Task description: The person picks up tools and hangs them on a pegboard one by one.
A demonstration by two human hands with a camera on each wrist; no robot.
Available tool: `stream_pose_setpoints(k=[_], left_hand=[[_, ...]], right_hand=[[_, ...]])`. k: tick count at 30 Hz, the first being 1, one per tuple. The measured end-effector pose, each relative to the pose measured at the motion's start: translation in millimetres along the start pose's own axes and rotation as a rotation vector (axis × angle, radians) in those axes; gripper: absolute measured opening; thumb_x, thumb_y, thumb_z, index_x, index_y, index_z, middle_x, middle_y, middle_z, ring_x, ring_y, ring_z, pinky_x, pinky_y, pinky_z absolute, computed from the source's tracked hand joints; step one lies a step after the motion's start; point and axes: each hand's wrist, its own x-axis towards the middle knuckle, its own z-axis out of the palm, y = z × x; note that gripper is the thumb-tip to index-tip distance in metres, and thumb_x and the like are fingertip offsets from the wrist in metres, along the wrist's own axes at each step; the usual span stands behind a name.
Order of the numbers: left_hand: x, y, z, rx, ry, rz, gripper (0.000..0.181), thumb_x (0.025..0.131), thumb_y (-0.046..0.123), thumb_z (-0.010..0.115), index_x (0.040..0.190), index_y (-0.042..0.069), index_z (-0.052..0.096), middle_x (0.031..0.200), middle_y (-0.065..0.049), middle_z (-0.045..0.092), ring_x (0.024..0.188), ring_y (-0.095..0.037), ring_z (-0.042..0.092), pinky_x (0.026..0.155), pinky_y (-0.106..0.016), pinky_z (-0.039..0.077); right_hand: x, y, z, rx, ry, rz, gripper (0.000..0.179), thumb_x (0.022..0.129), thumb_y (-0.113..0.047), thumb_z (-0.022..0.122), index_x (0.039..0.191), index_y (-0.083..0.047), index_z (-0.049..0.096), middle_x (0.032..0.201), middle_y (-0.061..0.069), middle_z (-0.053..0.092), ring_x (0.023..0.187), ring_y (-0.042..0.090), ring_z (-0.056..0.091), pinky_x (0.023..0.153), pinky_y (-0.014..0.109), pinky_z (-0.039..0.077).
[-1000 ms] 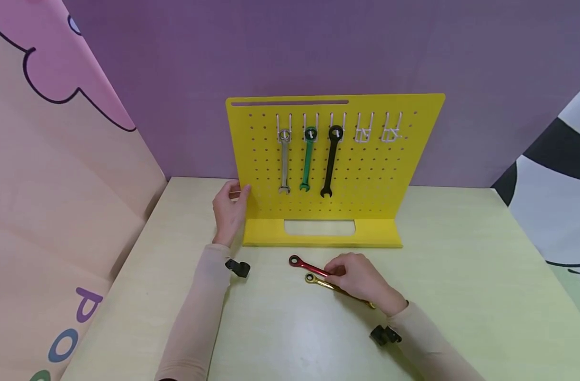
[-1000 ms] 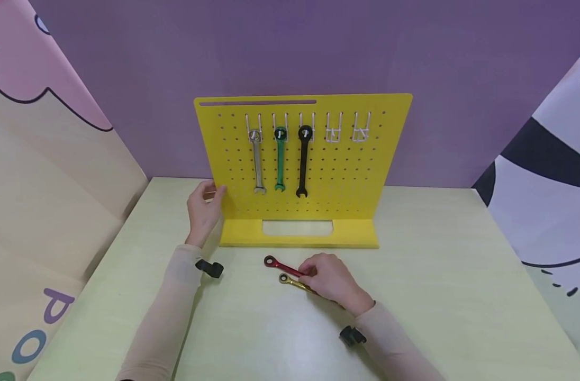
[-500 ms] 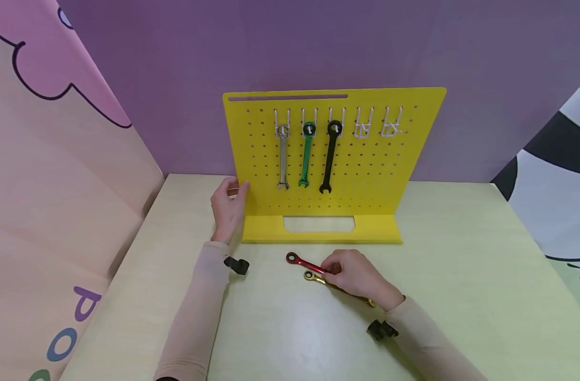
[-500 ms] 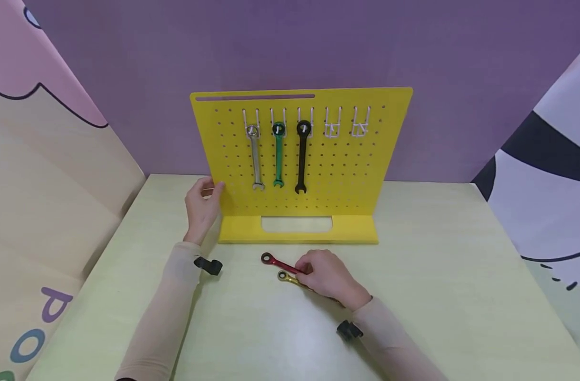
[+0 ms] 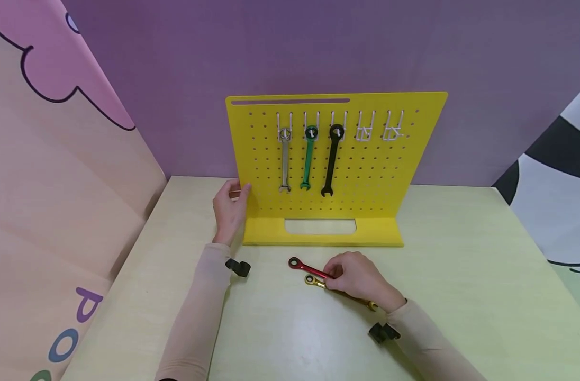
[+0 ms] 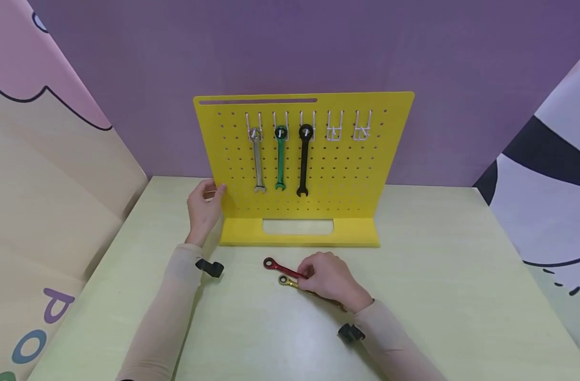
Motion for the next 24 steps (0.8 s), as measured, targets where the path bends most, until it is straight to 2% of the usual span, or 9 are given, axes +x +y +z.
stream_pose_setpoints(k=[11, 15, 19, 21, 24], left_hand=[[0.8, -1.8, 0.1, -0.001, 0.000, -0.001, 0.028, 0.103, 0.027, 0.074, 0.121, 0.006, 0.073, 0.115, -0.016, 0.074, 0.106, -0.034, 0.071, 0.092, -0.047, 0.060], [0.4, -0.5, 0.6, 0.004, 0.003, -0.011, 0.027, 0.102, 0.026, 0.074, 0.120, 0.006, 0.073, 0.114, -0.015, 0.074, 0.105, -0.033, 0.070, 0.091, -0.046, 0.060], [0.7, -0.5, 1.2, 0.002, 0.007, -0.007, 0.027, 0.102, 0.025, 0.074, 0.120, 0.005, 0.073, 0.113, -0.016, 0.073, 0.105, -0.034, 0.070, 0.090, -0.046, 0.060], [0.8, -0.5, 1.1, -0.001, 0.007, -0.003, 0.027, 0.102, 0.025, 0.075, 0.120, 0.005, 0.073, 0.113, -0.016, 0.074, 0.104, -0.034, 0.071, 0.090, -0.047, 0.060], [1.0, -0.6, 0.9, -0.008, 0.007, -0.001, 0.027, 0.102, 0.024, 0.075, 0.120, 0.005, 0.073, 0.113, -0.017, 0.074, 0.104, -0.035, 0.071, 0.090, -0.047, 0.060]], right_hand=[[-0.3, 4.0, 0.0, 0.056, 0.019, 0.044, 0.005, 0.084, -0.020, 0.084, 0.088, -0.021, 0.081, 0.077, -0.011, 0.074, 0.070, 0.007, 0.061, 0.062, 0.025, 0.046], [1.5, 9.1, 0.1, 0.157, 0.027, 0.062, 0.007, 0.083, -0.021, 0.085, 0.089, -0.019, 0.082, 0.080, -0.008, 0.075, 0.073, 0.011, 0.062, 0.062, 0.025, 0.049], [2.1, 12.6, -2.9, 0.282, -0.006, 0.102, 0.015, 0.082, -0.022, 0.085, 0.095, -0.014, 0.083, 0.088, -0.002, 0.077, 0.080, 0.015, 0.063, 0.068, 0.028, 0.052], [2.0, 13.7, -5.4, 0.341, -0.026, 0.129, 0.019, 0.084, -0.021, 0.083, 0.100, -0.011, 0.083, 0.093, 0.000, 0.078, 0.084, 0.015, 0.063, 0.072, 0.029, 0.052], [1.9, 14.8, -9.3, 0.440, -0.051, 0.164, 0.023, 0.089, -0.018, 0.079, 0.108, -0.005, 0.081, 0.097, 0.003, 0.077, 0.082, 0.015, 0.060, 0.069, 0.027, 0.050]])
